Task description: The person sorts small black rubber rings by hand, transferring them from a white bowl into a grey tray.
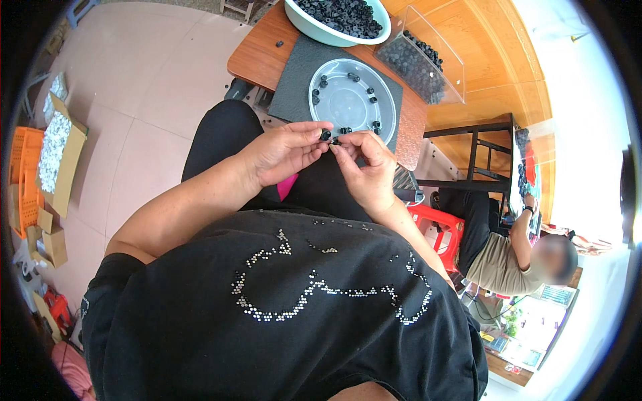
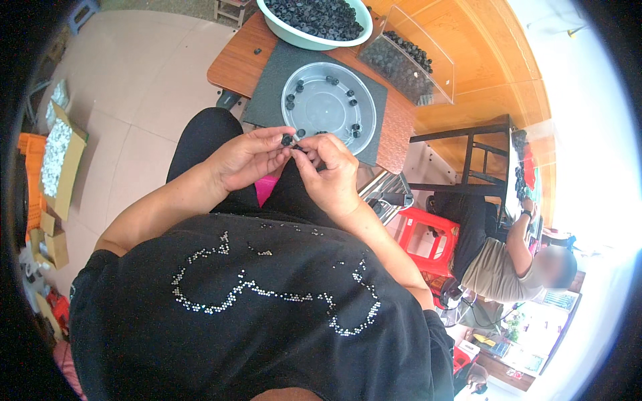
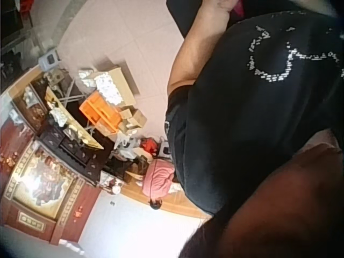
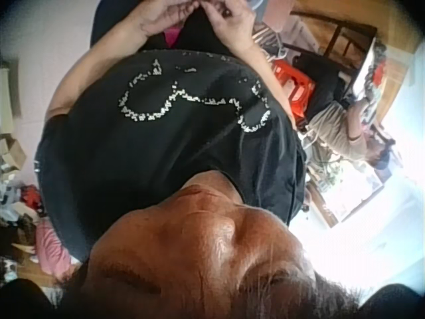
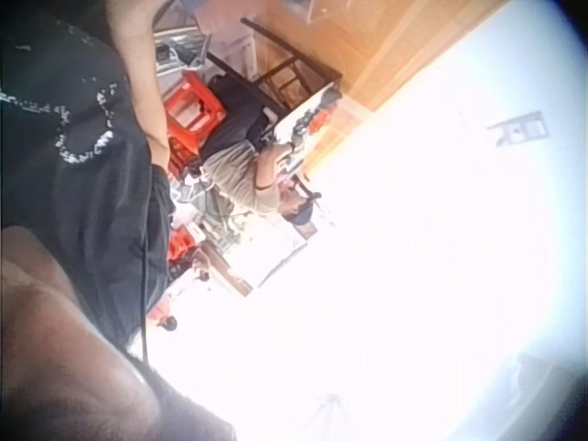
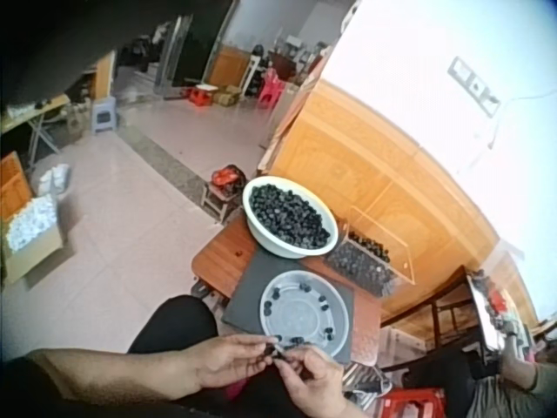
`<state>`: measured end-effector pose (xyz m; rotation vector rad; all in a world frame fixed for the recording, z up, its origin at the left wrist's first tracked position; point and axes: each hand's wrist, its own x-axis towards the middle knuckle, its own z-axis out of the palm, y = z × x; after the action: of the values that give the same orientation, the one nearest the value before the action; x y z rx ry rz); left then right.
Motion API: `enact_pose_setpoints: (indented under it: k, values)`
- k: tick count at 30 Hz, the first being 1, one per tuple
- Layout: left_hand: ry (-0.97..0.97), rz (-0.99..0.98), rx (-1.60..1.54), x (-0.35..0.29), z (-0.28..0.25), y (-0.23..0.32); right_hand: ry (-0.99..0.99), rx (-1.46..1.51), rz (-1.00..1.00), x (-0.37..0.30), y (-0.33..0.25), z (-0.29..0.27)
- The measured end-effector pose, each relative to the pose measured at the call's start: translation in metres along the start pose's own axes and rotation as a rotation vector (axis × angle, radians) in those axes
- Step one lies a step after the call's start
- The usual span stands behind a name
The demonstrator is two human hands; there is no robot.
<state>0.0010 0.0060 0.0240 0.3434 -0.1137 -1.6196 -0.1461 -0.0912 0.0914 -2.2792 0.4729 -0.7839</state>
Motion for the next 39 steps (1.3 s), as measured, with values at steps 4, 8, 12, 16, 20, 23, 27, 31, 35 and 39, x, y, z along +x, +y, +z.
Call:
enact_pose_setpoints:
  k: [4, 8, 12, 16, 20, 23, 27, 31, 35, 39]
  values:
    - [-0.007, 0.002, 0.006, 0.000, -0.001, -0.001, -0.008, -0.011, -0.022, 0.003, -0.002, -0.001]
    - [-0.026, -0.003, 0.022, 0.000, 0.001, 0.000, -0.006, -0.024, -0.040, 0.004, -0.002, 0.001]
    - [-0.015, 0.009, 0.045, 0.000, 0.002, -0.001, -0.016, -0.048, -0.044, 0.004, 0.001, 0.004]
    - [0.001, -0.001, 0.067, 0.000, 0.001, -0.001, -0.005, -0.069, -0.032, 0.001, 0.001, 0.005]
    - [-0.030, -0.001, 0.087, -0.001, 0.004, -0.001, 0.012, -0.006, 0.032, -0.004, 0.008, 0.006]
    - [-0.043, 0.014, 0.095, -0.001, 0.004, -0.003, 0.010, 0.033, 0.042, -0.004, 0.008, 0.005]
    - [-0.061, 0.017, 0.095, -0.001, 0.004, -0.003, 0.007, 0.008, 0.006, -0.002, 0.004, 0.003]
    - [-0.080, 0.019, 0.093, -0.001, 0.006, -0.001, -0.003, 0.006, -0.004, -0.001, 0.000, 0.002]
    - [-0.058, 0.015, 0.102, -0.001, 0.004, -0.002, -0.009, -0.043, 0.018, -0.005, 0.004, -0.001]
    - [-0.026, 0.015, 0.135, -0.002, 0.005, -0.003, -0.012, -0.067, -0.030, -0.005, -0.003, -0.003]
